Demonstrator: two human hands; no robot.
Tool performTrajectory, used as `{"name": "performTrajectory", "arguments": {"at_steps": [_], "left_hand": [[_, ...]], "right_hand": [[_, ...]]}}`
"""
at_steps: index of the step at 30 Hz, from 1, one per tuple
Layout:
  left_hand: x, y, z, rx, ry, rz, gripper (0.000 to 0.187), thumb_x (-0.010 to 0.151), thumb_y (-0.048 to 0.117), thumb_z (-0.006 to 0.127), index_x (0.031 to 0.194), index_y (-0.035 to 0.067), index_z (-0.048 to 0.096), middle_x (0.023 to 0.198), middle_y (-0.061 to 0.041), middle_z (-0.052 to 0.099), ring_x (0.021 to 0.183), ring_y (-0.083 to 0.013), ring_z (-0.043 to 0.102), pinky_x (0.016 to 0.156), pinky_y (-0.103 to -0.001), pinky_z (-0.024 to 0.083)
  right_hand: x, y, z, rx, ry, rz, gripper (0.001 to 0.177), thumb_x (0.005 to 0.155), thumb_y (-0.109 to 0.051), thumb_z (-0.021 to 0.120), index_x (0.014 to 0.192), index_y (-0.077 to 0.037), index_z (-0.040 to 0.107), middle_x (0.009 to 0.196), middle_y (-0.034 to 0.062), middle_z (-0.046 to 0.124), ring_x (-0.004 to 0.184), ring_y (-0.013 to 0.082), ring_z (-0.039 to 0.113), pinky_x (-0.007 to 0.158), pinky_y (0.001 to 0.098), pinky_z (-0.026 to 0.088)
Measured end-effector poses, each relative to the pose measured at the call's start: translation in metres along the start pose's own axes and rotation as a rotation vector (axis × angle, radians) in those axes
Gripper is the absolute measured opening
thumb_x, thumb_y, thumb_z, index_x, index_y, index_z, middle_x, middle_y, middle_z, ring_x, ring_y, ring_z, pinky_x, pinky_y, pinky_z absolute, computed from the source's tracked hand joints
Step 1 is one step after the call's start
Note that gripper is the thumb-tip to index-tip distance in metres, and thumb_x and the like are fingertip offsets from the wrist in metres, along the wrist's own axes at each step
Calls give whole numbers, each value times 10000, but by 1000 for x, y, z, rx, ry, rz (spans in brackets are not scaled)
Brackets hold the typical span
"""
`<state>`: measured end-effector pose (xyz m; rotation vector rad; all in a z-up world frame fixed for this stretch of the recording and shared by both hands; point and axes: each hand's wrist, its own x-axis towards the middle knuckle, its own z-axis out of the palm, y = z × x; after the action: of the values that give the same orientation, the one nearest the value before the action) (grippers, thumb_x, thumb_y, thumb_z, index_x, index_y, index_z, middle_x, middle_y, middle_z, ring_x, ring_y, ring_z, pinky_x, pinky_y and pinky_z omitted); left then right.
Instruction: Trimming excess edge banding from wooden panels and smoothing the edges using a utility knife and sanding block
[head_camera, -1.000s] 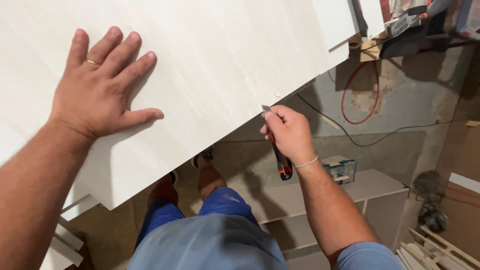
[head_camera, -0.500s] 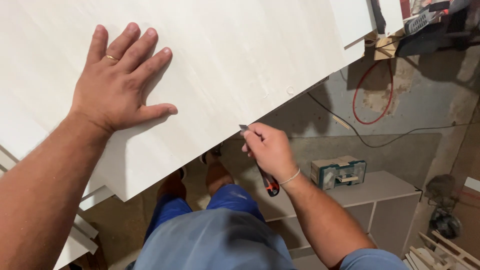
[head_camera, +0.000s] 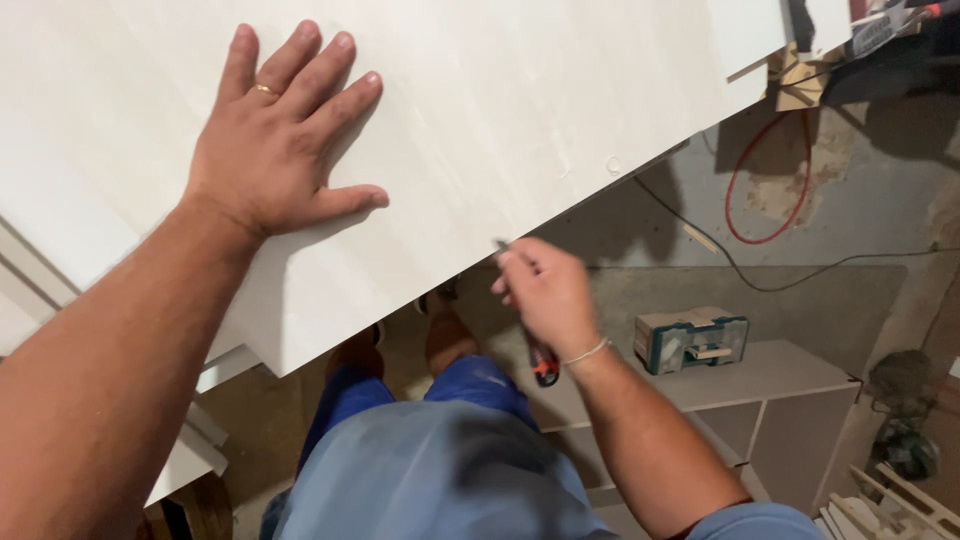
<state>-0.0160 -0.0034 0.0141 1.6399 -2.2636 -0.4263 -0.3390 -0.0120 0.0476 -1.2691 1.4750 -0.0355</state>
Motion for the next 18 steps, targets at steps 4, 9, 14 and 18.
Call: {"name": "performTrajectory", "arguments": {"at_steps": [4, 9, 14, 18], "left_hand": [[2, 2, -3, -25, -64, -30, 1075, 926, 831, 370, 1646, 39, 466, 1721, -255, 339, 1582, -474, 234, 1237, -673, 9], [3, 1, -2, -21, -79, -37, 1062, 914, 821, 392, 1660, 65, 428, 1718, -258, 327, 1565, -490, 252, 1223, -683, 12], [3, 1, -1, 54, -55, -25, 1012, 881, 752, 542, 1640, 87, 468, 1675, -231, 410, 1504, -464, 333, 1218, -645, 73], [5, 3, -3, 82, -56, -23, 1020, 870, 758, 570, 1628, 81, 487, 1672, -211, 403, 1479, -450, 366, 1193, -630, 112]], "right_hand": [[3, -4, -9, -2, 115, 23, 246, 943, -182, 580, 717, -107, 641, 648, 9, 718, 523, 78, 599, 550, 243, 481], [-7, -5, 10, 66, 80, 31, 252, 951, -167, 588, 713, -89, 616, 634, 35, 689, 517, 94, 576, 525, 240, 465], [-18, -8, 38, 112, 87, 66, 267, 924, -162, 612, 666, -91, 606, 607, 27, 679, 490, 85, 552, 500, 234, 446], [-30, -13, 55, 121, 73, 77, 232, 935, -145, 586, 728, -79, 666, 621, 43, 687, 499, 91, 563, 516, 229, 460]]}}
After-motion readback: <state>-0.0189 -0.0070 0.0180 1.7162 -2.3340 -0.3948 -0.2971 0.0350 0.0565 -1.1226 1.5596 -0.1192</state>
